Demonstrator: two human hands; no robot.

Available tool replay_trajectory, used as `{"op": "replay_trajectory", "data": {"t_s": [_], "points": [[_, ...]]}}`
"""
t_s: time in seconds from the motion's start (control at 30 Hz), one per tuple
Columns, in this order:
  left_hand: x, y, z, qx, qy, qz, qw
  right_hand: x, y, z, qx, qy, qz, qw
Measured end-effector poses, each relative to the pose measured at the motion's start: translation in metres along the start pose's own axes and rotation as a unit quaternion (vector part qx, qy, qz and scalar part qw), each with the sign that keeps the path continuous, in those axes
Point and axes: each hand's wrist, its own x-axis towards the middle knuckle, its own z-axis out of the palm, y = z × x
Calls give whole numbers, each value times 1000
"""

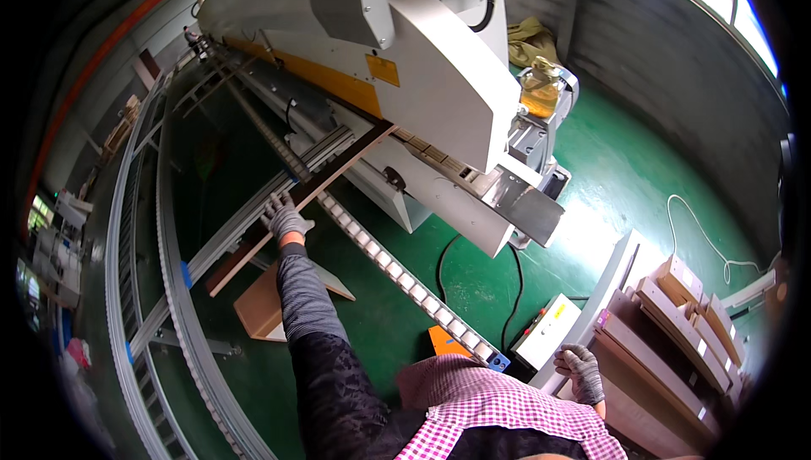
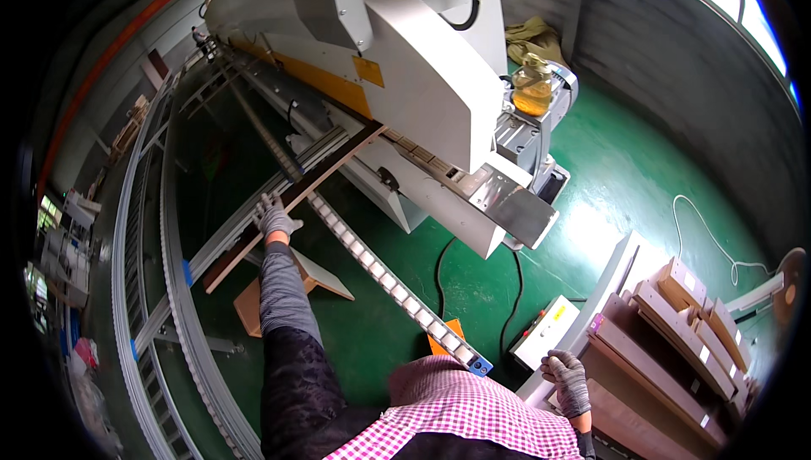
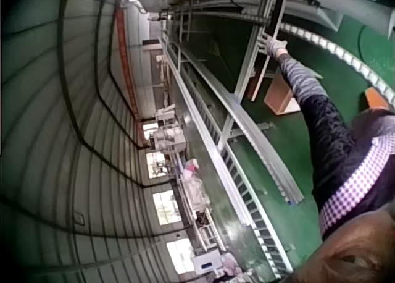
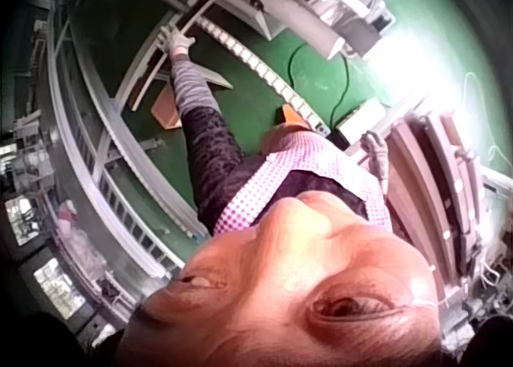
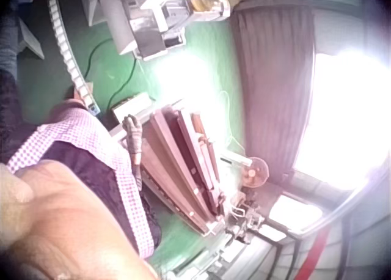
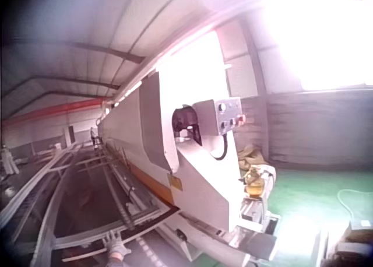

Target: The person feeds several long wood planks into an edge-banding or industrial woodworking machine one at a time and then stacks them on a nearby table.

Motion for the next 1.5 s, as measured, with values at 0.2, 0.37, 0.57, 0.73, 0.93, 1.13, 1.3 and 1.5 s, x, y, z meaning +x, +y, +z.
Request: {"op": "replay_trajectory", "data": {"t_s": [0.2, 0.37, 0.57, 0.73, 0.93, 1.13, 1.3, 1.5], "points": [[17, -13, 34, -49, -122, -8, 991, -6, 23, -16, 0, 36, 46, 998], [-15, -20, 96, -190, 35, 259, 946, 3, 21, -18, -29, -2, 47, 998], [-212, -73, 109, -337, -38, 279, 898, 28, 24, 3, -70, -120, 6, 990], [-375, -43, 2, -253, -154, 273, 915, 22, 38, 33, -53, -282, -49, 957], [-360, 92, 79, -186, -24, 616, 765, 0, 30, 28, 8, -200, -178, 963], [-573, 252, -90, -207, -72, 751, 623, -36, -34, -116, 326, 110, -220, 913], [-583, 322, -80, -110, 63, 816, 564, -50, -52, -292, 410, 331, -229, 819], [-651, 444, -73, -141, 62, 865, 477, -6, -9, -464, 455, 364, -261, 770]]}}
